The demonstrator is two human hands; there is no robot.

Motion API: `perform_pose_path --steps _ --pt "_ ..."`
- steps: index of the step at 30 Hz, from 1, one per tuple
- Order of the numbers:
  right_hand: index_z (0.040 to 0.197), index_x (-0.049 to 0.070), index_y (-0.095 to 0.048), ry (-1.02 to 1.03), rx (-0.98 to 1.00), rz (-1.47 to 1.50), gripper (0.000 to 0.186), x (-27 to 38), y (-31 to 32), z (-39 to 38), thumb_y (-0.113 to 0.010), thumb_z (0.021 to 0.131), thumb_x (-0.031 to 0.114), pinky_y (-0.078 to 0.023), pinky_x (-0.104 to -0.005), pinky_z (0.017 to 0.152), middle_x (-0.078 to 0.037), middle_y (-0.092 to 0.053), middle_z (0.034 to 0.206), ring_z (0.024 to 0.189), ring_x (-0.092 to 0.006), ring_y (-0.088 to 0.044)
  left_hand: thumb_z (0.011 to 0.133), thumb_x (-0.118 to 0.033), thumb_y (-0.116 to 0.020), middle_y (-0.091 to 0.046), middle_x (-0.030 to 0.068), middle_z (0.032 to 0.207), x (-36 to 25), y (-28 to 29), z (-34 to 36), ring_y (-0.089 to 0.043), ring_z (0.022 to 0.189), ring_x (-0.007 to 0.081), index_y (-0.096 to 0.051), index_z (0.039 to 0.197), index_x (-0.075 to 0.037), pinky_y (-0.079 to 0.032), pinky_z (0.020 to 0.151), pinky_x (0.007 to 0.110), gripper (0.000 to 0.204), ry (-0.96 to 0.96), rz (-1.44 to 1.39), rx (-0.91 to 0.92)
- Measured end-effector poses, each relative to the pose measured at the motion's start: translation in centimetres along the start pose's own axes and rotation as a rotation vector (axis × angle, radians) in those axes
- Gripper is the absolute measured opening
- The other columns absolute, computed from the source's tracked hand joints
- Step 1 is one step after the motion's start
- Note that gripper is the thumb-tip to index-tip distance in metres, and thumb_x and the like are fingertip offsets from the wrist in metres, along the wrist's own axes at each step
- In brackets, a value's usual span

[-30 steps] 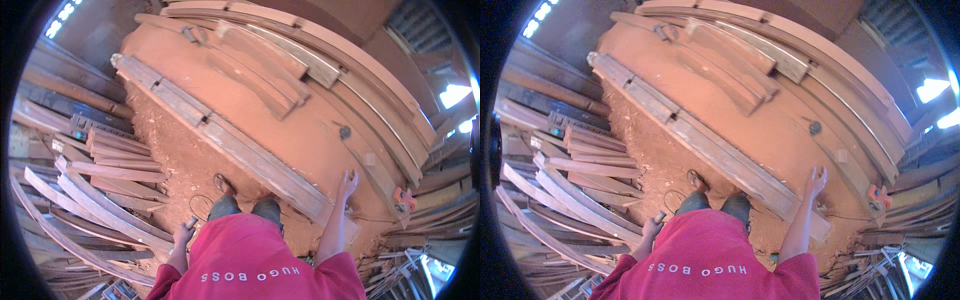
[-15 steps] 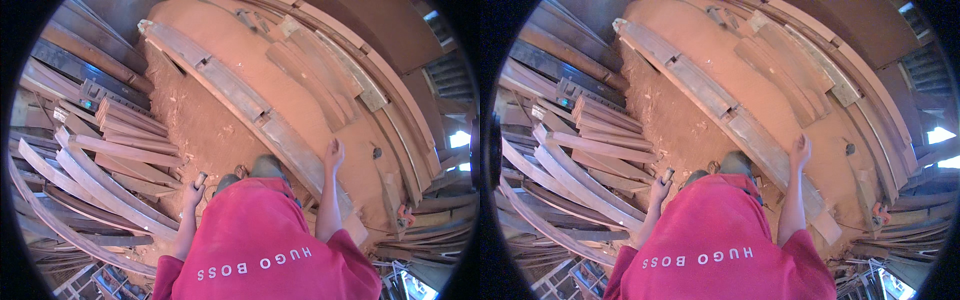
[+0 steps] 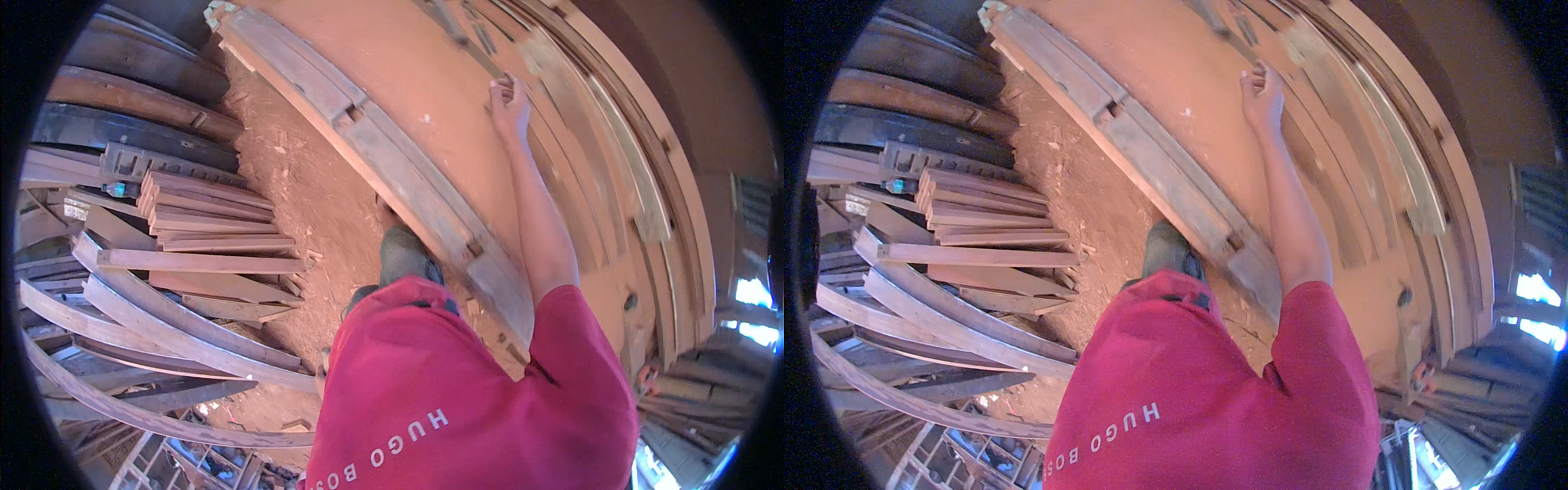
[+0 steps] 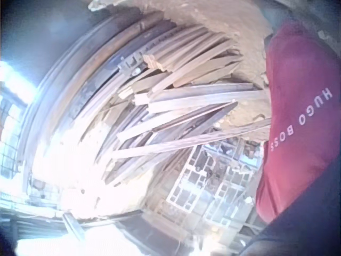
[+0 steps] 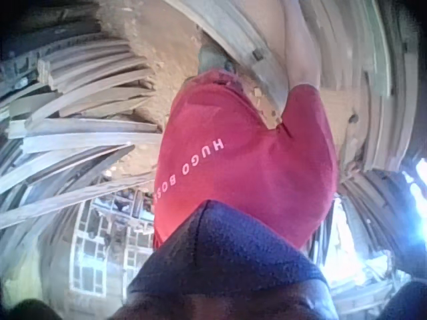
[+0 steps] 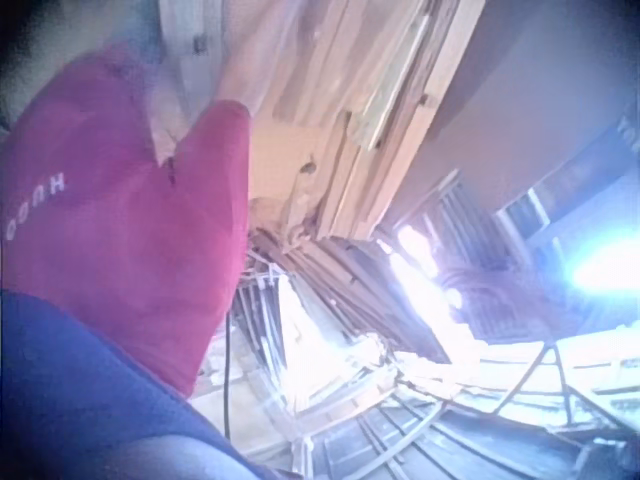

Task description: The person uses a hammer and chisel to shape a wooden plank, then smooths it with a hand plane. They also use a power sander to finish the surface of the wood.

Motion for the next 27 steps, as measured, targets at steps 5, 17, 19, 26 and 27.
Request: perform_pose_path --steps 5,17,19,26,27 --pt "0.131 0.001 -0.052 0.15 0.129 -0.522 0.055 -4.8 -12.0 13.2 -0.064 0.09 0.036 -0.046 -0.0495 0.096 -0.025 -0.058 0.124 0.116 -0.0399 -0.056 0.082 -0.037 -0.074 -0.057 0.0148 0.066 -4.2 4.5 4.1 -0.051 0.061 0.0221 -0.058 0.086 0.001 -0.042 0.056 0.043 0.041 0.072 0.035 0.072" --pt "0.121 0.001 -0.053 0.103 0.385 -1.182 0.042 -9.1 -26.1 23.3 -0.059 0.089 0.026 -0.049 -0.0511 0.095 -0.022 -0.056 0.131 0.117 -0.0413 -0.058 0.09 -0.031 -0.069 -0.047 0.0097 0.063 -18.2 15.5 12.9 -0.04 0.058 0.0185 -0.054 0.085 0.001 -0.037 0.054 0.039 0.036 0.127 -0.015 -0.055" --pt "0.12 0.0 -0.054 0.006 0.374 -1.158 0.04 -10.7 -26.7 25.3 -0.059 0.088 0.024 -0.051 -0.0501 0.093 -0.022 -0.059 0.126 0.112 -0.0401 -0.062 0.089 -0.031 -0.069 -0.05 0.012 0.064 -20.0 16.2 14.2 -0.042 0.058 0.0209 -0.054 0.086 0.001 -0.038 0.055 0.04 0.036 0.093 0.015 -0.045" --pt "0.104 -0.002 -0.059 -0.271 0.434 -0.699 0.038 -11.8 -26.6 29.8 -0.066 0.081 0.027 -0.053 -0.0407 0.071 -0.016 -0.067 0.084 0.078 -0.0277 -0.068 0.088 -0.032 -0.07 -0.057 0.019 0.068 -23.8 20.1 21.1 -0.053 0.061 0.0283 -0.057 0.092 0.003 -0.043 0.059 0.043 0.037 0.017 0.082 -0.049" --pt "0.101 -0.002 -0.06 -0.319 0.409 -0.567 0.035 -10.6 -25.7 28.8 -0.066 0.082 0.028 -0.053 -0.0393 0.067 -0.013 -0.066 0.079 0.074 -0.0243 -0.068 0.087 -0.035 -0.071 -0.058 0.0193 0.067 -25.7 21.2 23.0 -0.053 0.06 0.0286 -0.06 0.094 0.003 -0.044 0.059 0.043 0.041 -0.062 0.115 -0.098"
Point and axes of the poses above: each hand's wrist, its own z-axis towards the middle knuckle, its own y-axis out of the back of the hand, x = y × z, the point moved 10 cm from there along z, towards the middle knuckle
